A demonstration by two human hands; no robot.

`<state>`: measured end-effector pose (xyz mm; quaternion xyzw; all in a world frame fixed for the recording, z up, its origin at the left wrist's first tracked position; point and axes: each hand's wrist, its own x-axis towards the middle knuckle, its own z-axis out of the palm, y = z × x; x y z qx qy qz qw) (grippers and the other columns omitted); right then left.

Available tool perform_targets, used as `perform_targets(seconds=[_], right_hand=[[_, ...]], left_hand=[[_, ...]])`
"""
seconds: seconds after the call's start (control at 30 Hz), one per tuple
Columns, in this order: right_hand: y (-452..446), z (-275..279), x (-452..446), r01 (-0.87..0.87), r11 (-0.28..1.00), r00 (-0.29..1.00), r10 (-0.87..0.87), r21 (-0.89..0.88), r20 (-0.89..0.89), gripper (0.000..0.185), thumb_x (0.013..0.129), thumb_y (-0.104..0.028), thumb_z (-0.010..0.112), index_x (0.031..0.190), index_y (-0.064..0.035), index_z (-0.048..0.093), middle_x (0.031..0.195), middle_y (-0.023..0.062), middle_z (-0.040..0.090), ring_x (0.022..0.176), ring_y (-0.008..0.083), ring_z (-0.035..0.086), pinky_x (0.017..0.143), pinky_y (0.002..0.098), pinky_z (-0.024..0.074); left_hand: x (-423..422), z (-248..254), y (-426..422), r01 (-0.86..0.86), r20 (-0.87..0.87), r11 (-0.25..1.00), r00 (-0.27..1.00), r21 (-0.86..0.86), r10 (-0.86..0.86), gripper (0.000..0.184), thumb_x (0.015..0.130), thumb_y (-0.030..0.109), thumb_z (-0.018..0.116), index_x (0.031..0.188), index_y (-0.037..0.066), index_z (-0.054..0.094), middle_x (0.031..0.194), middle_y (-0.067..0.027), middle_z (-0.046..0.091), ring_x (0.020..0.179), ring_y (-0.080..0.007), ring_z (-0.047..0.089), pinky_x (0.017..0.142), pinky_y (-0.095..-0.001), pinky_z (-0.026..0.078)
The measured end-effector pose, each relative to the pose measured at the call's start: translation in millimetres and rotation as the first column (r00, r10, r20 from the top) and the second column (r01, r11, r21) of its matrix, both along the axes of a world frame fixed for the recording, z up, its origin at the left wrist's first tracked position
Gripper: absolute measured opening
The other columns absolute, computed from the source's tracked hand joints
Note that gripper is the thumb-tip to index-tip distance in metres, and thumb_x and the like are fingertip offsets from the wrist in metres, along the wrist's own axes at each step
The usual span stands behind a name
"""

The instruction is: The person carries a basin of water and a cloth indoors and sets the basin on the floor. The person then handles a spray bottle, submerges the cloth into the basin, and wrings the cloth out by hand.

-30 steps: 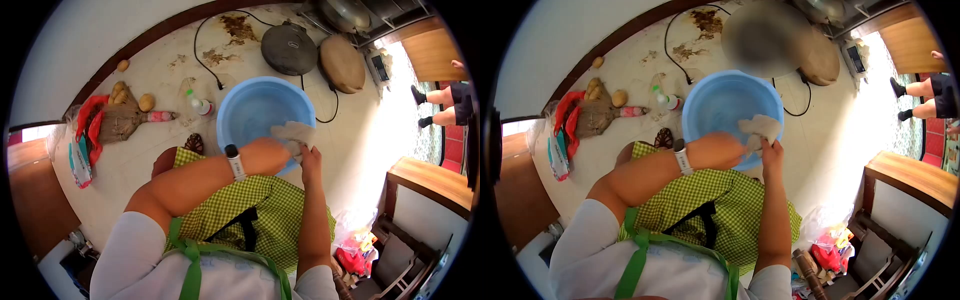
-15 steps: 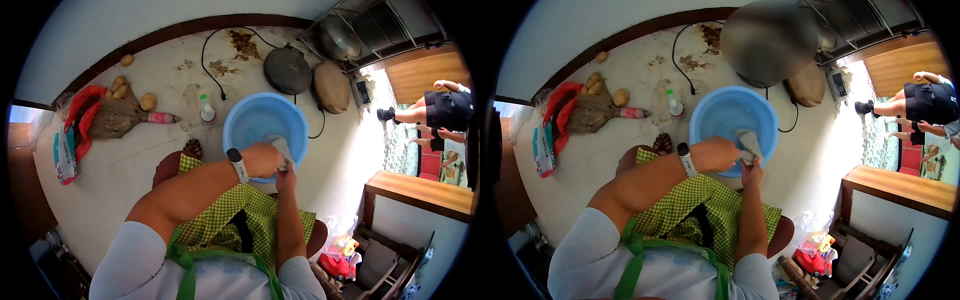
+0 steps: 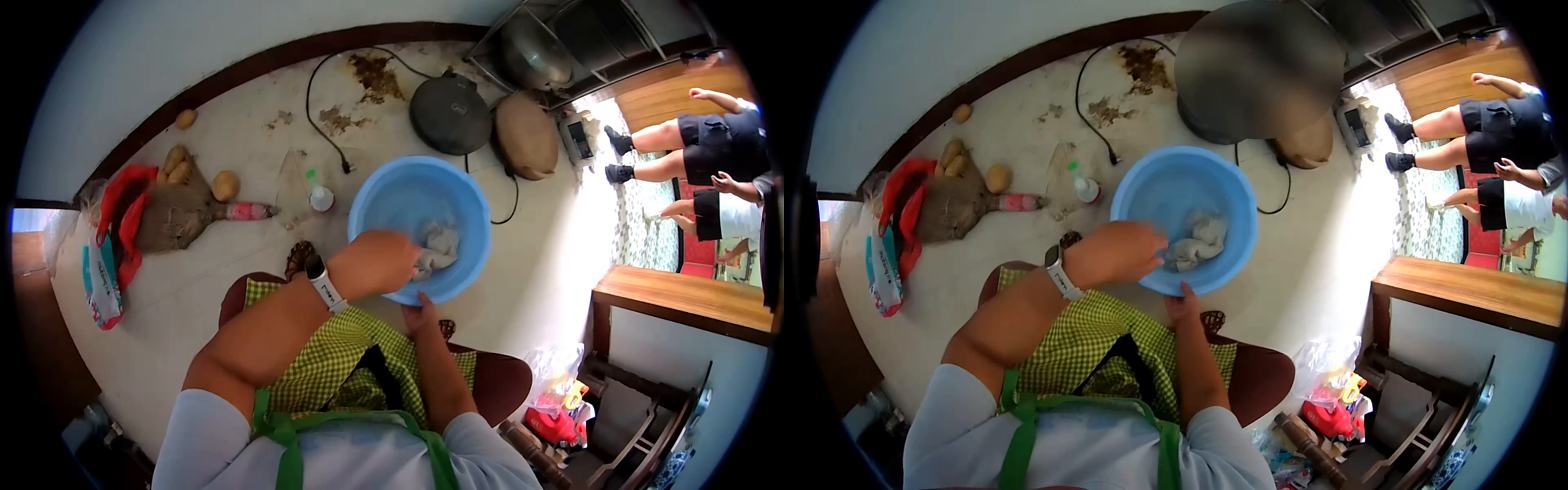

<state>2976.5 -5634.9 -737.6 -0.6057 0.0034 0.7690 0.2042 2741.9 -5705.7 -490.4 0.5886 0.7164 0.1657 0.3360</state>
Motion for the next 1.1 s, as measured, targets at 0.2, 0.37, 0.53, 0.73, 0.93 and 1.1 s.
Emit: perform_targets(seconds=[0.2,0.37,0.53,0.73,0.93,1.1], right_hand=[[-31,-21,-29,0.135,0.98,0.976,-0.157,-0.146,-0.153,0.031,0.084,-0.011,0.052,0.113,-0.0032,0.042,0.108,0.0111,0.052,0.097,0.0263,0.053,0.082,0.0391,0.0489],[-55,-10,-61,0.135,0.978,0.957,-0.171,-0.16,-0.235,0.036,0.092,-0.027,0.034,0.121,-0.0058,0.035,0.122,0.0117,0.041,0.11,0.0277,0.045,0.092,0.0438,0.0397],[-62,-32,-53,-0.166,0.966,0.956,0.207,0.197,-0.207,0.036,0.09,-0.018,0.034,0.123,-0.0035,0.034,0.124,0.0131,0.04,0.112,0.0283,0.042,0.093,0.0442,0.0366],[-48,-46,-34,0.177,0.982,0.959,-0.188,-0.072,-0.213,0.038,0.084,-0.012,0.045,0.119,-0.0006,0.039,0.121,0.0152,0.043,0.108,0.0269,0.046,0.088,0.0408,0.0391],[-18,-48,-7,0.235,0.97,0.972,-0.235,-0.068,-0.003,0.041,0.079,-0.005,0.052,0.118,0.0007,0.04,0.12,0.0164,0.043,0.106,0.0263,0.046,0.086,0.0383,0.0404],[16,8,13,0.083,0.997,0.962,-0.081,0.006,0.261,0.047,0.081,-0.002,0.049,0.124,-0.0012,0.031,0.122,0.0137,0.039,0.108,0.0318,0.042,0.096,0.0411,0.0364]], left_hand=[[11,4,11,0.051,-0.069,0.997,0.996,0.057,-0.047,0.022,0.08,0.023,0.054,0.091,0.004,0.058,0.082,-0.0141,0.058,0.079,-0.0316,0.057,0.066,-0.0422,0.047],[14,-1,17,0.102,-0.009,0.993,0.995,-0.061,-0.102,0.024,0.081,0.025,0.052,0.094,0.006,0.058,0.084,-0.014,0.058,0.079,-0.0318,0.057,0.067,-0.0419,0.046],[15,0,19,0.131,0.024,0.988,0.991,-0.077,-0.13,0.025,0.082,0.026,0.052,0.096,0.006,0.058,0.079,-0.0146,0.058,0.073,-0.0317,0.057,0.065,-0.0415,0.046],[12,-2,20,0.129,0.005,0.991,0.992,0.019,-0.129,0.024,0.082,0.026,0.051,0.095,0.006,0.058,0.072,-0.0139,0.057,0.069,-0.0302,0.057,0.062,-0.0418,0.046],[19,-3,28,0.145,-0.007,0.989,0.989,-0.036,-0.145,0.023,0.082,0.025,0.052,0.094,0.006,0.058,0.073,-0.0133,0.057,0.07,-0.0296,0.057,0.061,-0.0423,0.046],[24,-8,32,0.124,-0.012,0.992,0.992,-0.026,-0.125,0.024,0.082,0.025,0.052,0.095,0.006,0.057,0.077,-0.0131,0.058,0.072,-0.0296,0.058,0.063,-0.0414,0.046]])
